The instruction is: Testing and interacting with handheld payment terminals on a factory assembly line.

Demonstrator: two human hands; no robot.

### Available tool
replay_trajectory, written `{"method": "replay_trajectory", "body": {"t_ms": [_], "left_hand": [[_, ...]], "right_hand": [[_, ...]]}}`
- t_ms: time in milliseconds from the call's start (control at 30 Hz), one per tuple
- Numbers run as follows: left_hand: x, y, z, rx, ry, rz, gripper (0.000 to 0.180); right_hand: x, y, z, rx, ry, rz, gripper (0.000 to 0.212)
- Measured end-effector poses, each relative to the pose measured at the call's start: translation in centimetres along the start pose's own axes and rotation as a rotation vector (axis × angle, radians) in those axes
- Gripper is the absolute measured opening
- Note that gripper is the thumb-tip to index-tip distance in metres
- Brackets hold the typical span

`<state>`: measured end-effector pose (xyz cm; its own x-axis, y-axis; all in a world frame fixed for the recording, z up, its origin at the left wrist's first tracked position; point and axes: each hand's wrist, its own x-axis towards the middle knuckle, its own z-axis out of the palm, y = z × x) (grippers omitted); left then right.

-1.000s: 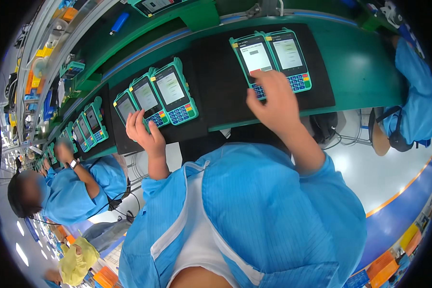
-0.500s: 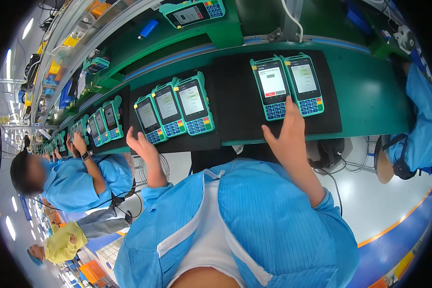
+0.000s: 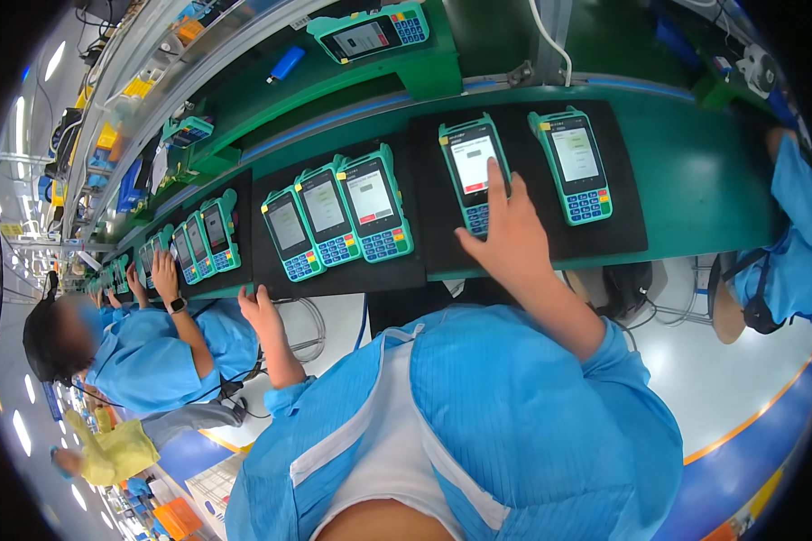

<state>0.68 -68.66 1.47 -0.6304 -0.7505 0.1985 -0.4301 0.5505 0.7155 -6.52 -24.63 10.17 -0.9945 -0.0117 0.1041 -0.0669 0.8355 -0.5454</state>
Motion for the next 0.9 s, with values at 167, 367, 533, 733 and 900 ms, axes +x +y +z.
{"method": "replay_trajectory", "body": {"t_ms": [167, 367, 533, 733, 900], "left_hand": [[1.4, 0.5, -0.8, -0.04, -0.024, -0.113, 0.053], [0.4, -0.3, 2.0, 0.123, 0.167, -0.005, 0.054], [-2.1, -0.8, 2.0, -0.459, 0.177, 0.024, 0.055], [-2.4, -1.8, 0.8, -0.514, 0.103, 0.06, 0.054], [-1.2, -1.9, 0.4, -0.408, 0.075, 0.05, 0.046]], "right_hand": [[5.8, -3.1, -3.2, -0.141, 0.224, -0.332, 0.086], [24.7, -6.6, -1.4, -0.347, 0.523, -0.73, 0.07], [30.0, -7.7, 1.3, -0.418, 0.461, -0.715, 0.061], [29.4, -9.1, 2.1, -0.476, 0.549, -0.68, 0.055], [27.9, -8.3, 0.3, -0.487, 0.611, -0.713, 0.05]]}}
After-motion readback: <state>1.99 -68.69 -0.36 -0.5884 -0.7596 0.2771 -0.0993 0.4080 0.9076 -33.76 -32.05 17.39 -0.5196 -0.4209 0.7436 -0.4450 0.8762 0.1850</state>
